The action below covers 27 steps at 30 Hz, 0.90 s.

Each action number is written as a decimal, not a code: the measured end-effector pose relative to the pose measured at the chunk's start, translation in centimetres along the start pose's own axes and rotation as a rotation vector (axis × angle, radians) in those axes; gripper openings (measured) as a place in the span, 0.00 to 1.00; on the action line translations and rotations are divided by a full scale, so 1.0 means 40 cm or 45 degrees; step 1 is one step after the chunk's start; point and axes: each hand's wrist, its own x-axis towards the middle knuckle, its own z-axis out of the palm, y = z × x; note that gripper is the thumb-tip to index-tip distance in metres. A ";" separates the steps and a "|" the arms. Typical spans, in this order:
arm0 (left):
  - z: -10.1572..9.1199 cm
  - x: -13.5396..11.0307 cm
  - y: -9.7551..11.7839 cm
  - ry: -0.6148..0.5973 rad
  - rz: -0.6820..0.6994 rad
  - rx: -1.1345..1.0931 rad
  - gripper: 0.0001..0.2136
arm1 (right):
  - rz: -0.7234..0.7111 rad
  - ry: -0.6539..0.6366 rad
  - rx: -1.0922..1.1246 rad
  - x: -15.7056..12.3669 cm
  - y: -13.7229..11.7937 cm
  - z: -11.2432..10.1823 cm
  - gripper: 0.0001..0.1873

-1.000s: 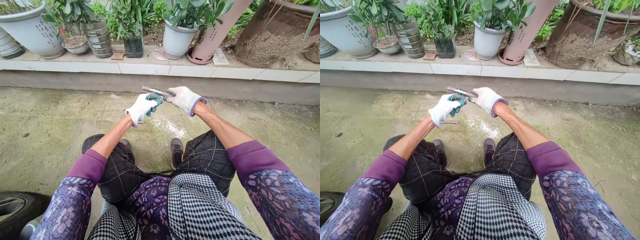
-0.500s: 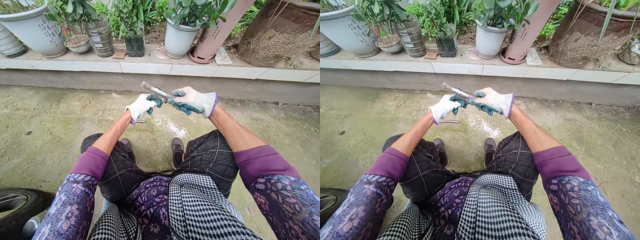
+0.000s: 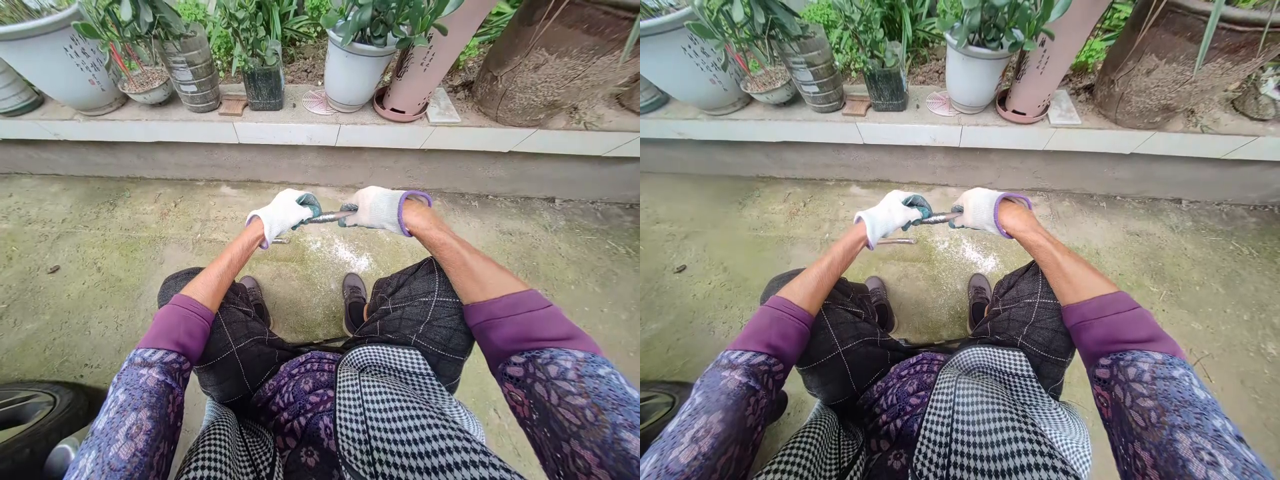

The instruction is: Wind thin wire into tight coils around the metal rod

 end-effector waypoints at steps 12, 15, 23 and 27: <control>0.023 -0.022 0.020 0.028 -0.095 -0.394 0.08 | 0.044 0.300 -0.498 0.008 -0.010 -0.001 0.18; 0.020 -0.025 0.028 0.046 -0.094 -0.451 0.08 | 0.035 0.393 -0.473 0.014 -0.004 -0.010 0.17; 0.009 -0.022 0.040 0.056 -0.035 -0.418 0.08 | 0.032 0.324 0.543 -0.023 -0.029 -0.021 0.19; 0.005 -0.026 0.049 0.016 -0.021 -0.321 0.07 | -0.083 0.119 0.835 -0.039 -0.046 -0.012 0.22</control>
